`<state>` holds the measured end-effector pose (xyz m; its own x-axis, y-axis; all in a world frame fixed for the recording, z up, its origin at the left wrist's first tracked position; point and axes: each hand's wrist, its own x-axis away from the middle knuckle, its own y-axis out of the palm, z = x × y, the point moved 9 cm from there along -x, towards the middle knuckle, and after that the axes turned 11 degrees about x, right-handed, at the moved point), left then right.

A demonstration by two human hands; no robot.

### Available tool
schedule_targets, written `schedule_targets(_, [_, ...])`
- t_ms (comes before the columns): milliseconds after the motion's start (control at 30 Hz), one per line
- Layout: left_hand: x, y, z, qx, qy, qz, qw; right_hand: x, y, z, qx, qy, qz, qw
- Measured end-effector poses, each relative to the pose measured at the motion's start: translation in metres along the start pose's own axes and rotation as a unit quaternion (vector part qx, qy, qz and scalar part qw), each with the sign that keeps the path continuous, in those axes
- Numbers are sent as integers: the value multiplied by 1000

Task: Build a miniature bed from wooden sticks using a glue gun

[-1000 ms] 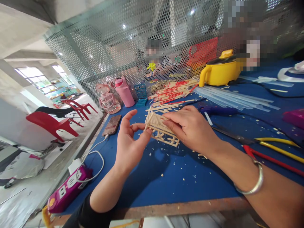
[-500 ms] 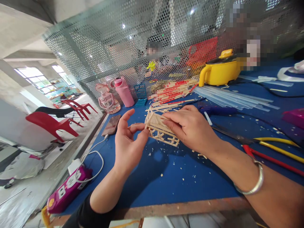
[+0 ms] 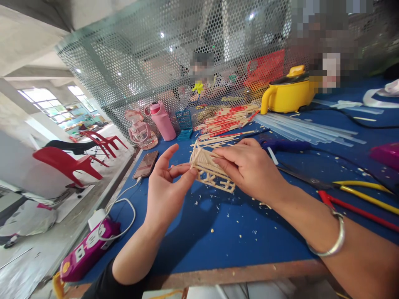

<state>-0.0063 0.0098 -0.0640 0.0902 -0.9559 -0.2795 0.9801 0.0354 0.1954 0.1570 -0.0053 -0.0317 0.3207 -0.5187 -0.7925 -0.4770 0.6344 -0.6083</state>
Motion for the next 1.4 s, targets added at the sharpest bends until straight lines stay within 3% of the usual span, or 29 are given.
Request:
schedule_targets(133, [0,1,1,-10,2,-3,1000,1,1,-2,5,3,1,1000])
schedule_targets(333, [-3,7,-2,94,-5,-78,993,0,2,-2,11,12,-5,1000])
schedule_targets(667, [-2,4,-8,66,-45,-40,996,1,3,-5,10,10,-4,1000])
schedule_targets(833, [-5,2,-9,60,-76,-70,993,1,3,-5,1,16,-13,1000])
schedule_targets(967, [-6,2,4,12,-32,-87,996,0,4,-2,-1,26,-18,1000])
schedule_targets(1233, [-7,-3,13,-72,42,-38,996,0,6,-1,2,43,-28,999])
schedule_targets(1400, [-11,-3,-2,3,-23,-61,998,1,5,-1,8,44,-17,999])
